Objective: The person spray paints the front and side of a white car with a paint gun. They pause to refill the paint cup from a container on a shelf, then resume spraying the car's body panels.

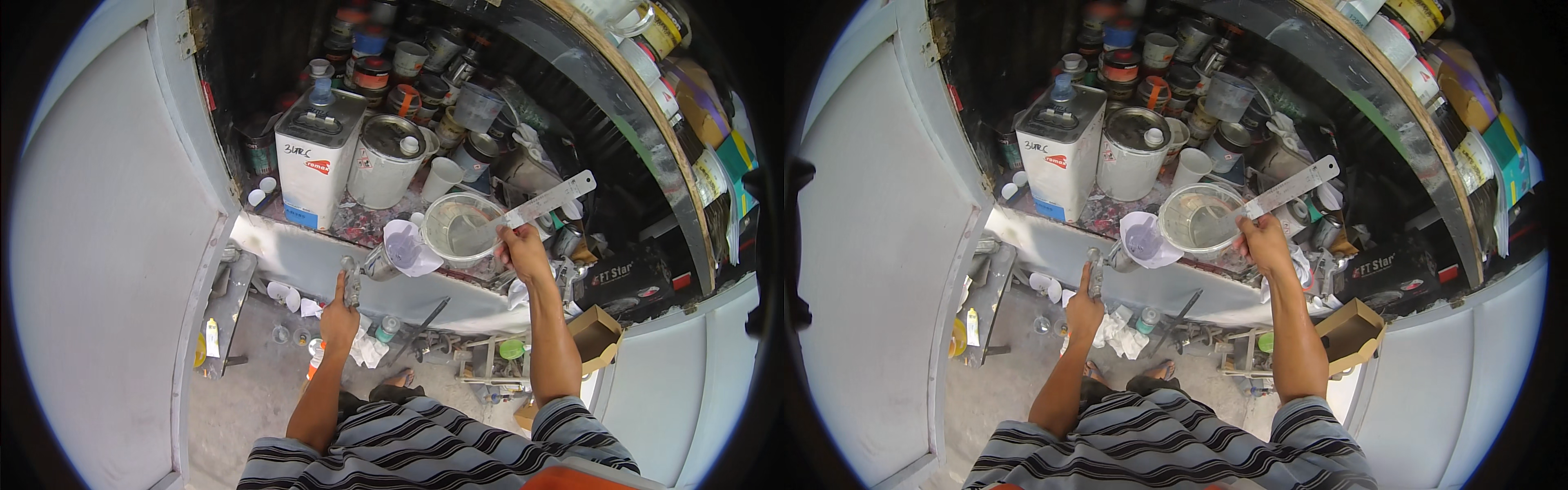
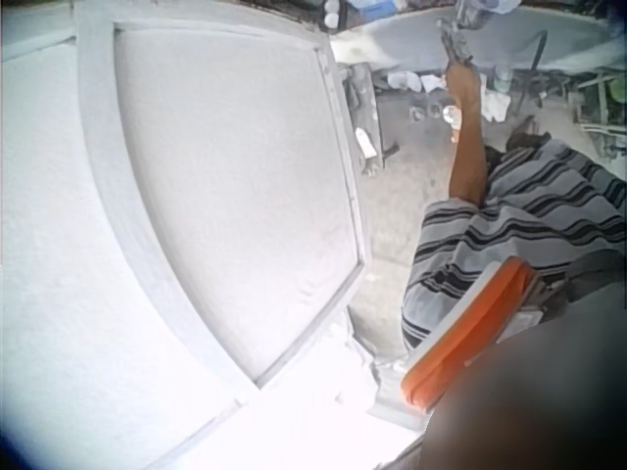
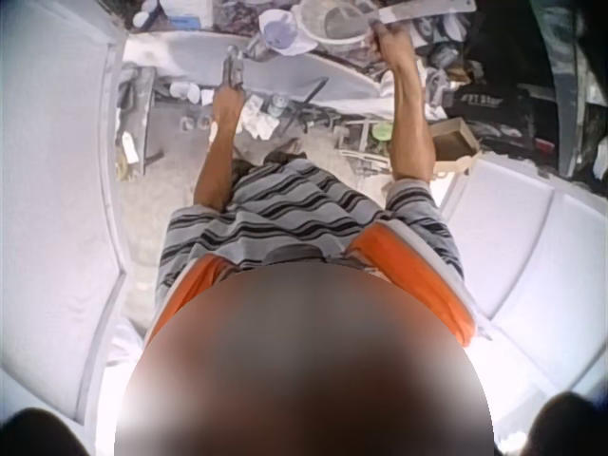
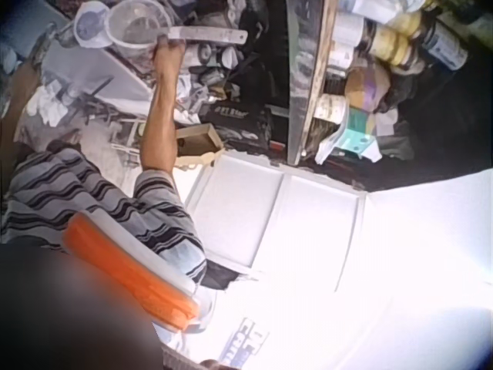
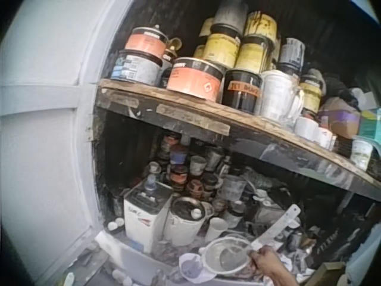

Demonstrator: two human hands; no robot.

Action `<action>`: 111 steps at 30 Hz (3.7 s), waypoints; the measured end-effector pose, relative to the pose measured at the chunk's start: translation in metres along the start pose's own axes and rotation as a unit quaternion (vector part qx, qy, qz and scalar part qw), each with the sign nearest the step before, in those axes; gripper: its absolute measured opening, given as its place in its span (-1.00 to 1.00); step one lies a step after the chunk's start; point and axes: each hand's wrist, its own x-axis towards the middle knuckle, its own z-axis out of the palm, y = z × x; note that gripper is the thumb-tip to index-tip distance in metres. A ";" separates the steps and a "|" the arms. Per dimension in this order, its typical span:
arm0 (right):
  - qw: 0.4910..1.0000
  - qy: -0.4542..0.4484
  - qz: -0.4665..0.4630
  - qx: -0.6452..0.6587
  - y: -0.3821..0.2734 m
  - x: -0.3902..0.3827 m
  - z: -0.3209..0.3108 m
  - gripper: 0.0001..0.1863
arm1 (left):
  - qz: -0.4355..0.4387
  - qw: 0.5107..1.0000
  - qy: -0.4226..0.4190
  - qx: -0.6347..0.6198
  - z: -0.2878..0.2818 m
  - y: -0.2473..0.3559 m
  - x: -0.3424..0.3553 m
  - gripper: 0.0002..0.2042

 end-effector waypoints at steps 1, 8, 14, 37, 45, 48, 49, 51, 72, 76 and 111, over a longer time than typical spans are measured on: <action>1.000 0.004 -0.007 -0.013 0.000 0.002 -0.002 -0.78 | -0.007 1.000 -0.004 -0.002 0.000 0.003 0.000 -0.09; 1.000 0.012 -0.026 -0.002 -0.006 0.010 -0.018 -0.80 | 0.012 1.000 -0.008 -0.027 0.005 0.022 0.003 -0.10; 0.999 0.024 -0.041 -0.020 -0.015 0.011 -0.034 -0.80 | 0.027 0.999 0.008 -0.035 0.014 0.041 0.006 -0.11; 0.996 0.051 -0.054 -0.058 -0.019 0.002 -0.062 -0.81 | 0.028 0.998 -0.025 -0.057 0.026 0.065 0.002 -0.16; 0.993 0.068 -0.065 -0.077 -0.019 0.000 -0.067 -0.80 | 0.039 0.997 -0.031 -0.062 0.031 0.068 0.006 -0.16; 0.992 0.071 -0.064 -0.080 -0.018 0.000 -0.069 -0.80 | 0.039 0.997 -0.036 -0.060 0.032 0.069 0.006 -0.16; 0.992 0.071 -0.065 -0.080 -0.019 0.000 -0.070 -0.79 | 0.039 0.997 -0.034 -0.059 0.032 0.069 0.006 -0.15; 0.992 0.071 -0.067 -0.079 -0.019 -0.001 -0.070 -0.79 | 0.041 0.997 -0.036 -0.060 0.033 0.070 0.006 -0.15; 0.991 0.068 -0.067 -0.098 -0.026 -0.006 -0.070 -0.80 | 0.049 0.996 -0.040 -0.065 0.037 0.071 0.007 -0.15; 0.987 0.073 -0.071 -0.122 -0.026 -0.005 -0.072 -0.79 | 0.052 0.996 -0.039 -0.067 0.037 0.073 0.006 -0.15; 0.977 0.078 -0.096 -0.174 -0.039 -0.006 -0.084 -0.78 | 0.049 0.994 -0.063 -0.075 0.037 0.093 0.000 -0.15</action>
